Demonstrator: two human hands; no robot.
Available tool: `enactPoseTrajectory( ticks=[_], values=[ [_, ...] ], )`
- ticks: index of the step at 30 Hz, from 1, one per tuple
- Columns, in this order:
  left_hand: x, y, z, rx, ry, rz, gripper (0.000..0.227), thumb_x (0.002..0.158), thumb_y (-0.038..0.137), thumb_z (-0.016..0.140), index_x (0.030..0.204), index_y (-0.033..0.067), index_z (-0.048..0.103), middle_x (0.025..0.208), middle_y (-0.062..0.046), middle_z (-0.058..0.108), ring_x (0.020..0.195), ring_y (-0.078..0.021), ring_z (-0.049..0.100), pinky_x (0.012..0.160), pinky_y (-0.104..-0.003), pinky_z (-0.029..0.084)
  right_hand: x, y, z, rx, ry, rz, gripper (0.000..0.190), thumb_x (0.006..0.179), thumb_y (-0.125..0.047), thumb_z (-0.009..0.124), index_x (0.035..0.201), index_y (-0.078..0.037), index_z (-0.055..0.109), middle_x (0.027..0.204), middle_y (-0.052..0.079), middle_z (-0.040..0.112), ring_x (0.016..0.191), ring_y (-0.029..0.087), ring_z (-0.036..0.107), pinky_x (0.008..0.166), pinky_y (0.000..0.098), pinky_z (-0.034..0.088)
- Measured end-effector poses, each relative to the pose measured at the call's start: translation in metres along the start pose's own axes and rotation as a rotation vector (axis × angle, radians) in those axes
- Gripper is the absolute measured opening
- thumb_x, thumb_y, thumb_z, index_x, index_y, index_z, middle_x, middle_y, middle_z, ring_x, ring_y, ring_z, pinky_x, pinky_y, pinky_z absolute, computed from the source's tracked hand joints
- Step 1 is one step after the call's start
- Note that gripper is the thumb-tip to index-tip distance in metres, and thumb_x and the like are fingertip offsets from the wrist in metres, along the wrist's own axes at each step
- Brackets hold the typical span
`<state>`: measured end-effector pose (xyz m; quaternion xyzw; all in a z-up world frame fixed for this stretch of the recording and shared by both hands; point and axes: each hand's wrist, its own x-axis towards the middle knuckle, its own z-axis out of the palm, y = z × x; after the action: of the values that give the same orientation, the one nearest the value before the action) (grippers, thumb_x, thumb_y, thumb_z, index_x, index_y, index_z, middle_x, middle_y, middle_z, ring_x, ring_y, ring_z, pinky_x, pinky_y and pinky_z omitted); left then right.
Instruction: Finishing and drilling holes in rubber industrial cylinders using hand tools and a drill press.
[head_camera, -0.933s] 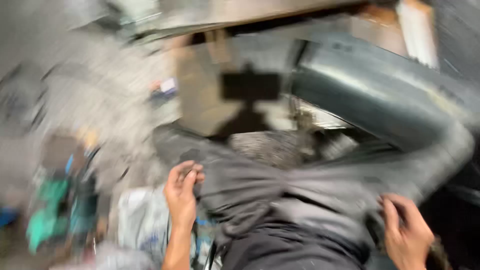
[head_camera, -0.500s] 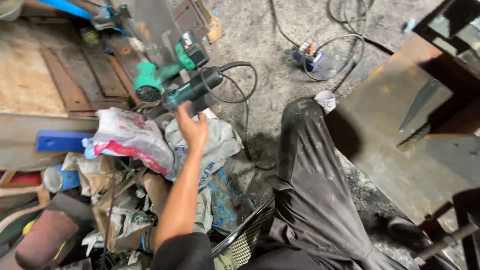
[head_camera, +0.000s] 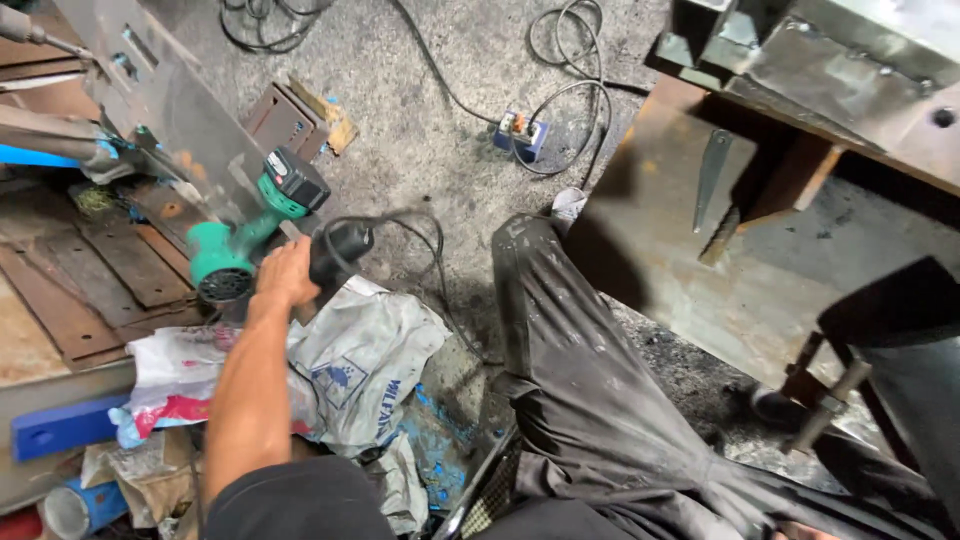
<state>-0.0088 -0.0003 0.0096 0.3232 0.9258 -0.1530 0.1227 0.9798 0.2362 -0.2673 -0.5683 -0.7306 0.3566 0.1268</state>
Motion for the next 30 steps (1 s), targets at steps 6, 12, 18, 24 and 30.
enactPoseTrajectory(
  ticks=[6, 12, 18, 24, 30],
  values=[
    [-0.088, 0.067, -0.09, 0.121, -0.187, 0.277, 0.062, 0.057, 0.019, 0.087, 0.112, 0.0088, 0.059, 0.112, -0.018, 0.07, 0.111, -0.0395, 0.065, 0.093, -0.05, 0.055, 0.016, -0.127, -0.039, -0.054, -0.009, 0.071, 0.026, 0.088, -0.027, 0.077, 0.106, -0.01, 0.077, 0.084, 0.009, 0.075, 0.075, 0.019, 0.074, 0.078, 0.0314, 0.057],
    [-0.155, 0.107, -0.111, -0.096, -0.159, 0.235, 0.061, 0.054, 0.028, 0.089, 0.104, 0.005, 0.063, 0.102, -0.021, 0.072, 0.1, -0.0427, 0.067, 0.087, -0.052, 0.054, 0.016, -0.253, -0.027, -0.089, -0.132, 0.015, 0.029, 0.083, -0.024, 0.081, 0.11, -0.012, 0.079, 0.083, 0.009, 0.077, 0.072, 0.017, 0.074, 0.074, 0.0308, 0.056],
    [-0.189, 0.11, -0.126, -0.601, -0.405, 0.191, 0.047, 0.05, 0.02, 0.082, 0.091, 0.0018, 0.068, 0.08, -0.012, 0.074, 0.074, -0.0252, 0.071, 0.07, -0.04, 0.056, 0.029, -0.244, -0.029, 0.07, -0.158, -0.148, 0.024, 0.089, -0.02, 0.08, 0.112, -0.013, 0.073, 0.081, 0.004, 0.073, 0.075, 0.008, 0.067, 0.081, 0.0236, 0.051],
    [-0.202, 0.157, -0.141, -0.773, -0.79, 0.521, 0.048, 0.053, 0.019, 0.085, 0.095, 0.001, 0.069, 0.081, -0.006, 0.072, 0.073, -0.0142, 0.067, 0.063, -0.033, 0.055, 0.033, -0.427, -0.045, 0.256, -0.196, -0.108, 0.028, 0.086, -0.012, 0.077, 0.113, -0.008, 0.073, 0.082, 0.006, 0.064, 0.074, 0.008, 0.059, 0.075, 0.0236, 0.054],
    [-0.226, 0.234, -0.117, -1.175, -1.773, 0.407, 0.057, 0.083, 0.041, 0.076, 0.11, -0.0076, 0.067, 0.099, -0.026, 0.074, 0.085, -0.0316, 0.073, 0.079, -0.042, 0.062, 0.001, -0.502, -0.055, 0.552, -0.528, -0.312, 0.039, 0.081, -0.016, 0.082, 0.117, -0.006, 0.07, 0.097, 0.005, 0.079, 0.086, 0.015, 0.074, 0.077, 0.0303, 0.059]
  ],
)
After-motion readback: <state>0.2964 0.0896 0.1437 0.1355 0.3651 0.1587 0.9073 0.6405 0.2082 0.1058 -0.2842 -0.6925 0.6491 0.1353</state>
